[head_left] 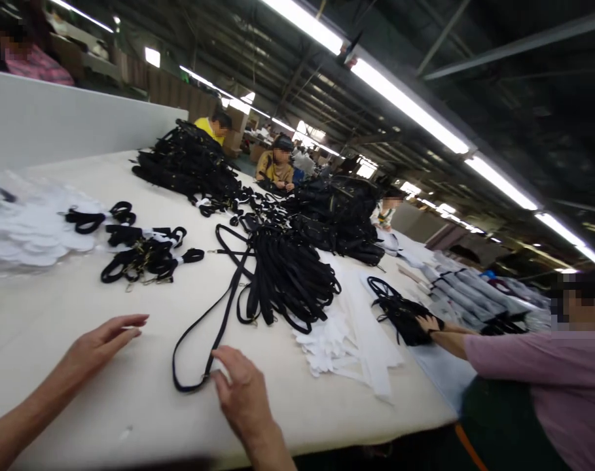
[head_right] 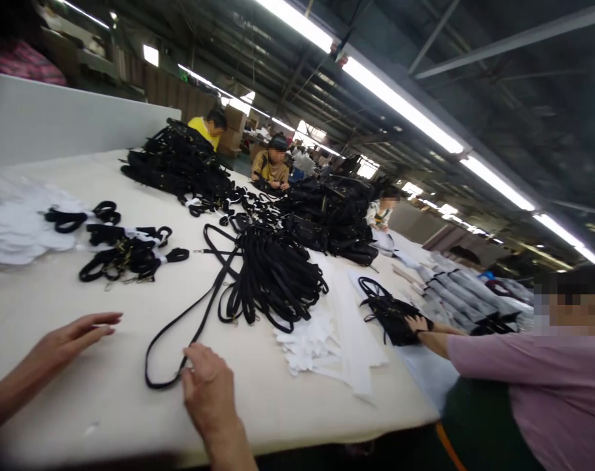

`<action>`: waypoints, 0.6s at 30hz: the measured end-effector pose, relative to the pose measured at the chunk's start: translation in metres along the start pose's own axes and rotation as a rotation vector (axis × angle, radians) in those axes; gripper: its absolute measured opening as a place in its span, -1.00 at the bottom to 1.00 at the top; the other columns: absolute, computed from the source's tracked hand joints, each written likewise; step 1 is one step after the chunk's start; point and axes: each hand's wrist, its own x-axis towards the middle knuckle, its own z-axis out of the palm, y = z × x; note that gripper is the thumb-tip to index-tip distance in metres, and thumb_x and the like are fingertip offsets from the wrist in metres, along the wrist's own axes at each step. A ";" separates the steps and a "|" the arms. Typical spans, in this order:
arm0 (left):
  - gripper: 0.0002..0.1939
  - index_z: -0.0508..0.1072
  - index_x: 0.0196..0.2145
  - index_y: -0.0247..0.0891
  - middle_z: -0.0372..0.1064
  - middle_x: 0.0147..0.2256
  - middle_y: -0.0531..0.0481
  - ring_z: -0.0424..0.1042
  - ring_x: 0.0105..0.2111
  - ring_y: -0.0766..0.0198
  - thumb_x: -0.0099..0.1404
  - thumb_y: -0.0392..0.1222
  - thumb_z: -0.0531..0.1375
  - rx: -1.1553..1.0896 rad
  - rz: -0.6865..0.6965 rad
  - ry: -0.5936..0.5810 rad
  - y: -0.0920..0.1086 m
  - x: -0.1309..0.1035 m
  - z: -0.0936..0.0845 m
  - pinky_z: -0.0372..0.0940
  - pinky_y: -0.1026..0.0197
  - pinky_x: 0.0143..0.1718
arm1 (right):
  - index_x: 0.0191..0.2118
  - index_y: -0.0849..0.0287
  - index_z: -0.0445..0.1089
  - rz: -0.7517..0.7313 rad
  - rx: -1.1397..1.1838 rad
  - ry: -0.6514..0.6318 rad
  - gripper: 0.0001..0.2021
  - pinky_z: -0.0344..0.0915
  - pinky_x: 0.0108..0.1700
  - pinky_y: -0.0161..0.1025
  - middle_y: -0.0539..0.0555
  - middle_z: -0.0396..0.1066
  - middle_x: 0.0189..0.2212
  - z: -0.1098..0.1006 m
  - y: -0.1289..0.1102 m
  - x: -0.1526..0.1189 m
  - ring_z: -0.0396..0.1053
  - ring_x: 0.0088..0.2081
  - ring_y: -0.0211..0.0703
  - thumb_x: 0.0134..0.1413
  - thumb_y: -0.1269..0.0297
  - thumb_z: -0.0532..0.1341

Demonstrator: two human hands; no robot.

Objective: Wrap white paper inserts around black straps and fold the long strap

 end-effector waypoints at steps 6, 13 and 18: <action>-0.56 0.50 0.07 -0.01 0.44 0.14 0.03 0.41 0.15 0.07 0.33 0.16 0.12 -0.029 0.183 -0.121 0.022 -0.054 0.036 0.31 0.09 0.19 | -0.01 0.07 0.46 0.148 -0.008 -0.033 -0.62 0.42 0.02 -0.23 0.02 0.54 -0.11 0.003 0.036 -0.009 0.51 -0.11 -0.15 0.06 0.54 0.18; -0.57 0.43 0.10 -0.03 0.26 0.28 -0.07 0.27 0.25 -0.01 0.29 0.02 0.21 0.111 0.345 -0.069 0.052 -0.072 0.087 0.21 -0.14 0.28 | -0.02 -0.02 0.40 -0.054 0.017 -0.129 -0.57 0.36 0.05 -0.26 -0.06 0.51 -0.07 0.041 0.007 -0.006 0.45 -0.05 -0.17 0.03 0.58 0.16; -0.48 0.30 0.21 -0.06 0.25 0.28 -0.11 0.24 0.27 -0.02 0.30 -0.11 0.16 0.100 0.359 -0.034 0.041 -0.062 0.084 0.15 -0.17 0.32 | -0.07 0.02 0.38 -0.088 -0.163 -0.116 -0.65 0.35 -0.06 -0.20 -0.01 0.49 -0.14 0.045 0.005 -0.004 0.43 -0.11 -0.10 0.03 0.53 0.18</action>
